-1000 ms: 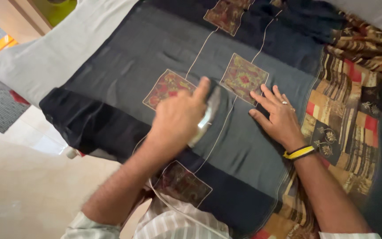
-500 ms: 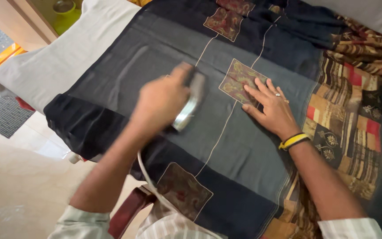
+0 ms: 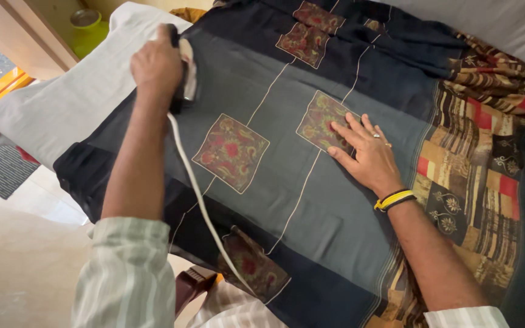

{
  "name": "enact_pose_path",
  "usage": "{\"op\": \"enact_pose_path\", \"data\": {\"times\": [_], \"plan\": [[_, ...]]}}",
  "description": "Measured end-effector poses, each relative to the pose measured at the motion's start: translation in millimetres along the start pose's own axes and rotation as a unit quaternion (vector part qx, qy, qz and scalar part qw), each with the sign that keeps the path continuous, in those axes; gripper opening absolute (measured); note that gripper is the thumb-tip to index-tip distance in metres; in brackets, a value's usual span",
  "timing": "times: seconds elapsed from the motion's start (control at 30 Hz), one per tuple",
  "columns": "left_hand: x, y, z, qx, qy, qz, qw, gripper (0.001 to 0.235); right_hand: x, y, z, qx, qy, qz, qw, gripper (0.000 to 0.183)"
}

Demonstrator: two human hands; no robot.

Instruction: The person irons a large dark patterned fabric on an ironing board, moving the iron across its surface while adjusting and smoothing the material by hand.

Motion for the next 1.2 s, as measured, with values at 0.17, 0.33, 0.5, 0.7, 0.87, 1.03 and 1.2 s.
{"op": "enact_pose_path", "data": {"times": [0.17, 0.33, 0.5, 0.7, 0.87, 1.03, 1.2], "plan": [[2.5, 5.5, 5.4, -0.023, 0.026, 0.040, 0.999, 0.043, -0.5, -1.1, -1.6, 0.001, 0.004, -0.001, 1.000, 0.058], [72.5, 62.1, 6.2, -0.075, 0.080, 0.137, 0.985, 0.053, -0.3, 0.9, -0.4, -0.004, 0.004, 0.001, 1.000, 0.059], [103.7, 22.3, 33.9, -0.066, 0.033, 0.085, 0.994, 0.040, 0.7, -0.3, -1.4, -0.002, 0.002, 0.012, 1.000, 0.059], [96.0, -10.1, 40.8, -0.036, 0.022, 0.036, 0.998, 0.053, -1.7, -0.7, -4.3, 0.000, -0.007, 0.022, 1.000, 0.060], [119.8, 68.2, 15.3, -0.078, 0.069, 0.134, 0.985, 0.055, -0.8, -1.3, -4.6, -0.009, -0.001, 0.036, 0.999, 0.059], [165.1, 143.4, -0.6, -0.141, 0.066, 0.188, 0.970, 0.060, 0.6, -0.6, -4.6, -0.003, 0.000, 0.052, 0.999, 0.058], [185.1, 85.9, 16.9, -0.096, 0.063, 0.155, 0.981, 0.054, 5.0, -1.3, -9.0, 0.027, 0.028, 0.041, 0.998, 0.058]]}}
Point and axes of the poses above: each hand's wrist, its own y-axis away from the middle knuckle, its own z-axis out of the palm, x = y × z, the point moved 8 cm from there along -y, towards the middle knuckle, and after that the axes turned 10 degrees about -z, right-handed, at the moved point
